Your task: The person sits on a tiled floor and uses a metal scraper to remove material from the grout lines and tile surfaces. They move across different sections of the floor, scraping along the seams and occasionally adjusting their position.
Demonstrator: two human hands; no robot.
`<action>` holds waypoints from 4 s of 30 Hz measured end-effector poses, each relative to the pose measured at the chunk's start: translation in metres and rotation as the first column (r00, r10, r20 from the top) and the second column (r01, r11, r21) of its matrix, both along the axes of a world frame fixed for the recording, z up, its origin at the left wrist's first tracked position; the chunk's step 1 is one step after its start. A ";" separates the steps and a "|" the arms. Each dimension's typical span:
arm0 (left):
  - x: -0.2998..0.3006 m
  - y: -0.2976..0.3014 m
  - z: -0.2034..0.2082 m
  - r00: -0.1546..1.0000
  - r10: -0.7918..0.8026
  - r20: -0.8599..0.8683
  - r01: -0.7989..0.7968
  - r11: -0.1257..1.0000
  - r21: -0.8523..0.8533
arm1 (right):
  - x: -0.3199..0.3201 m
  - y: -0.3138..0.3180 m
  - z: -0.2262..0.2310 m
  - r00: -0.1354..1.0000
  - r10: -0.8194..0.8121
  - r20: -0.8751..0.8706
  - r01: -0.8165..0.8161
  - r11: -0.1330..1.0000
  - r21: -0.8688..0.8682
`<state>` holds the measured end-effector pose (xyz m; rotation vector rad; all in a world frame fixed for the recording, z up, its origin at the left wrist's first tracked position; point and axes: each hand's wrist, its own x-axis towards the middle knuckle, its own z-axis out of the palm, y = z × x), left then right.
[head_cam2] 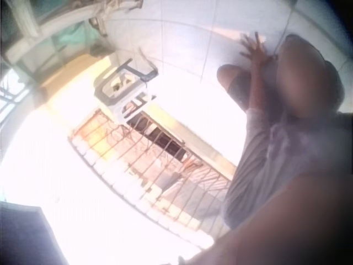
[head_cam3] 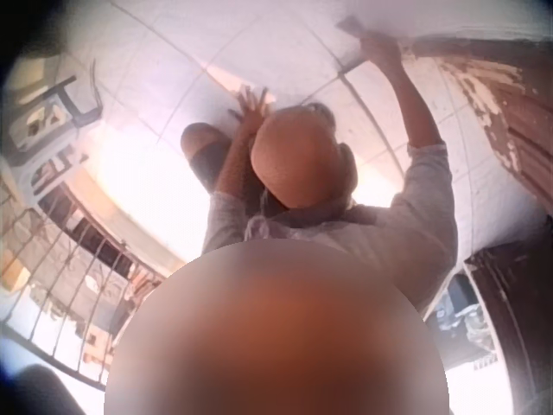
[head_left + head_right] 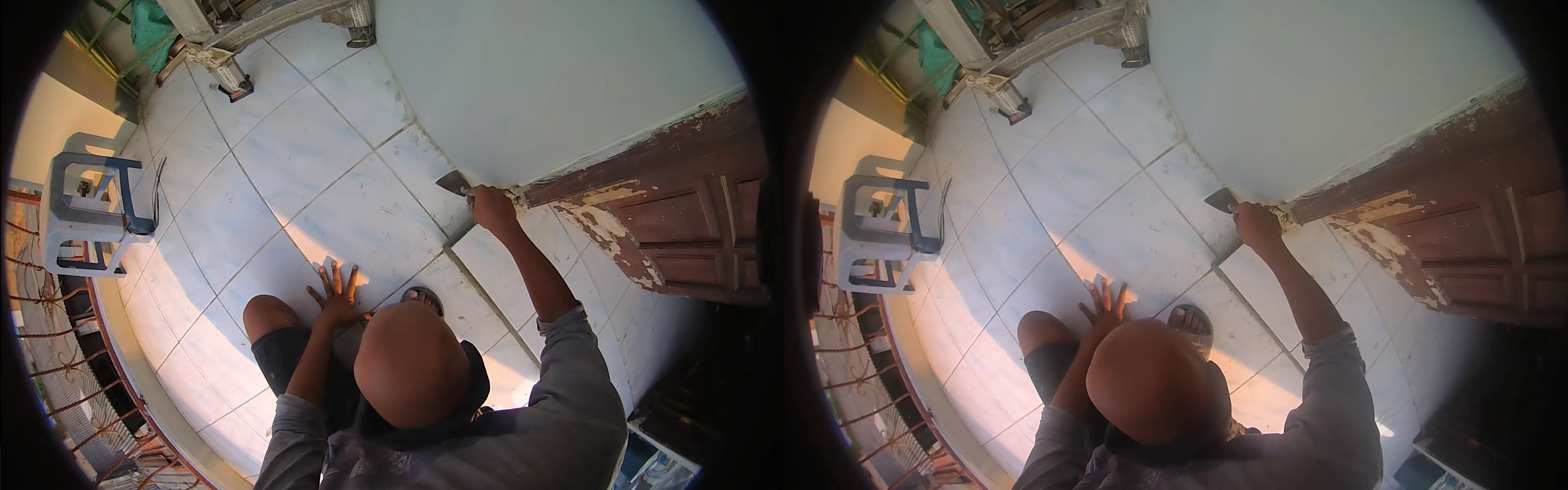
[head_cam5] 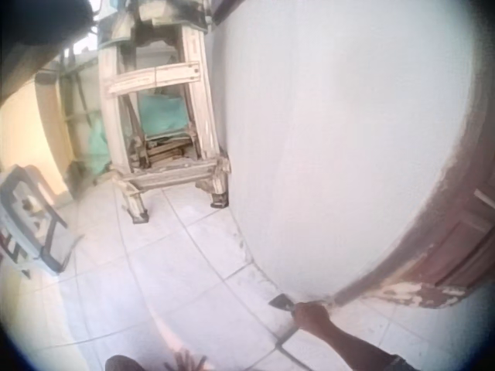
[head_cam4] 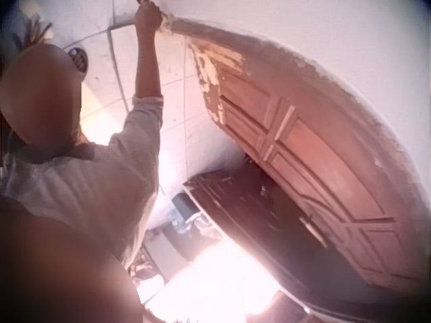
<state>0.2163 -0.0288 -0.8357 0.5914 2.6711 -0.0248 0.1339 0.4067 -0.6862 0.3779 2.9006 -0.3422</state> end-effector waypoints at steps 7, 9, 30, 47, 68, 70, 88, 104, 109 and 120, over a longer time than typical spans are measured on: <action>-0.016 0.006 0.041 0.922 0.072 0.381 -0.103 0.993 0.062 | -0.027 -0.004 0.008 0.998 0.017 -0.061 -0.019 0.999 -0.040; -0.005 0.002 0.029 0.983 0.060 0.171 -0.067 0.997 0.037 | -0.026 -0.005 0.010 1.000 0.004 0.012 -0.004 0.999 -0.043; -0.026 0.016 0.080 0.849 0.076 0.523 -0.120 0.991 0.050 | -0.067 -0.018 0.001 0.997 -0.022 -0.074 0.018 0.998 -0.058; 0.008 -0.004 0.006 0.929 -0.125 -0.348 0.067 0.983 -0.173 | -0.093 -0.035 0.005 0.998 0.005 -0.063 -0.008 0.998 -0.057; -0.030 0.022 0.093 0.846 0.068 0.529 -0.087 0.996 0.012 | -0.083 -0.003 -0.002 0.999 0.017 0.029 -0.016 0.999 -0.035; -0.032 0.021 0.094 0.838 0.053 0.543 -0.068 0.998 0.008 | -0.072 -0.001 0.000 0.997 0.054 0.056 -0.050 0.997 -0.066; -0.028 0.022 0.094 0.855 0.067 0.515 -0.098 0.995 0.033 | -0.075 0.000 -0.005 0.999 -0.004 0.035 0.007 0.996 -0.089; 0.020 -0.007 0.025 0.994 0.007 0.106 -0.004 1.000 -0.030 | -0.101 -0.020 -0.008 0.999 0.040 0.004 -0.040 0.993 -0.110; -0.033 0.022 0.091 0.843 0.075 0.532 -0.112 0.993 0.038 | -0.077 0.011 -0.004 0.992 0.038 0.119 -0.022 0.991 -0.131; -0.024 0.024 0.078 0.865 0.088 0.494 -0.119 0.992 0.030 | 0.010 -0.035 0.017 0.972 0.012 0.235 -0.021 0.999 0.035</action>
